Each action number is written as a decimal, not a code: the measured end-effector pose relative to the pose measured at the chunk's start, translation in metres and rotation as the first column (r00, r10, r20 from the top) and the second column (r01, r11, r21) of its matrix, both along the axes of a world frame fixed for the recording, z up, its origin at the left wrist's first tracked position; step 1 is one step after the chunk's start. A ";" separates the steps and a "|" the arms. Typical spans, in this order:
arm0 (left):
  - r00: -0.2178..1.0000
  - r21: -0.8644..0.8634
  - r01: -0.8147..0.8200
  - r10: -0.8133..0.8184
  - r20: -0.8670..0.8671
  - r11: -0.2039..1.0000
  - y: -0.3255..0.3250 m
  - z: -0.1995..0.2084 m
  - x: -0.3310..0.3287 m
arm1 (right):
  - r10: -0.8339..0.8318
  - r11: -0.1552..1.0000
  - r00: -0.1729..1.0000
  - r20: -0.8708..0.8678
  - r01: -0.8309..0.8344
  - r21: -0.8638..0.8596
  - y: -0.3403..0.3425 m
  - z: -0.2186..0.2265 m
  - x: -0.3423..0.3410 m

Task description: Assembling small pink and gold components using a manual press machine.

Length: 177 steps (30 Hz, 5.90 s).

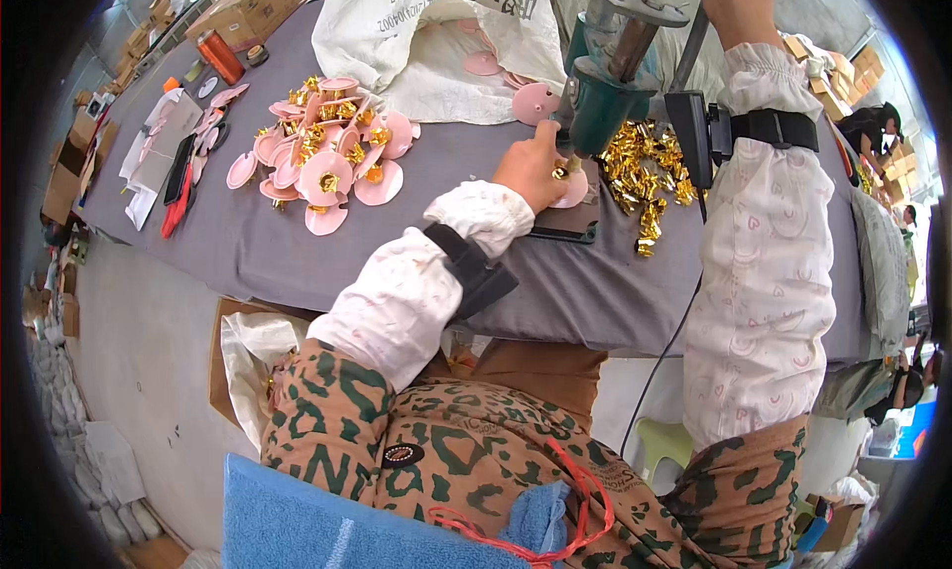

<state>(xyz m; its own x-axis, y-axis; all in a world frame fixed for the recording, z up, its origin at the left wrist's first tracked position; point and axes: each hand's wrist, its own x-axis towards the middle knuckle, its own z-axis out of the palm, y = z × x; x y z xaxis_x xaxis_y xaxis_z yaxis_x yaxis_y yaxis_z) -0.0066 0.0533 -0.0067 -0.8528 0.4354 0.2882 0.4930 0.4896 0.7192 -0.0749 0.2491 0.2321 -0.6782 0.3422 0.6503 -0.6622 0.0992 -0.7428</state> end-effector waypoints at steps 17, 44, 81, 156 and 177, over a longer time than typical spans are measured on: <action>0.999 0.073 -0.009 0.005 0.049 0.997 0.008 -0.005 0.015 | -0.075 0.826 0.996 -0.037 0.083 0.558 -0.030 -0.177 0.254; 0.829 -0.042 -0.297 0.236 -0.506 0.954 -0.201 0.026 0.021 | 0.101 0.992 0.984 0.149 -0.088 -0.094 0.003 0.010 0.021; 0.999 0.153 -0.021 0.025 -0.023 0.988 -0.001 -0.011 0.014 | 0.038 0.998 0.997 0.067 -0.035 -0.042 0.009 0.020 0.038; 0.998 0.020 -0.058 0.058 0.017 0.998 0.010 -0.015 0.010 | -0.011 0.737 1.000 0.005 0.005 0.676 -0.027 -0.154 0.250; 0.832 -0.499 -0.493 0.217 -0.511 0.713 -0.214 0.012 -0.042 | 0.083 0.992 0.980 0.181 -0.065 -0.107 0.001 0.016 0.027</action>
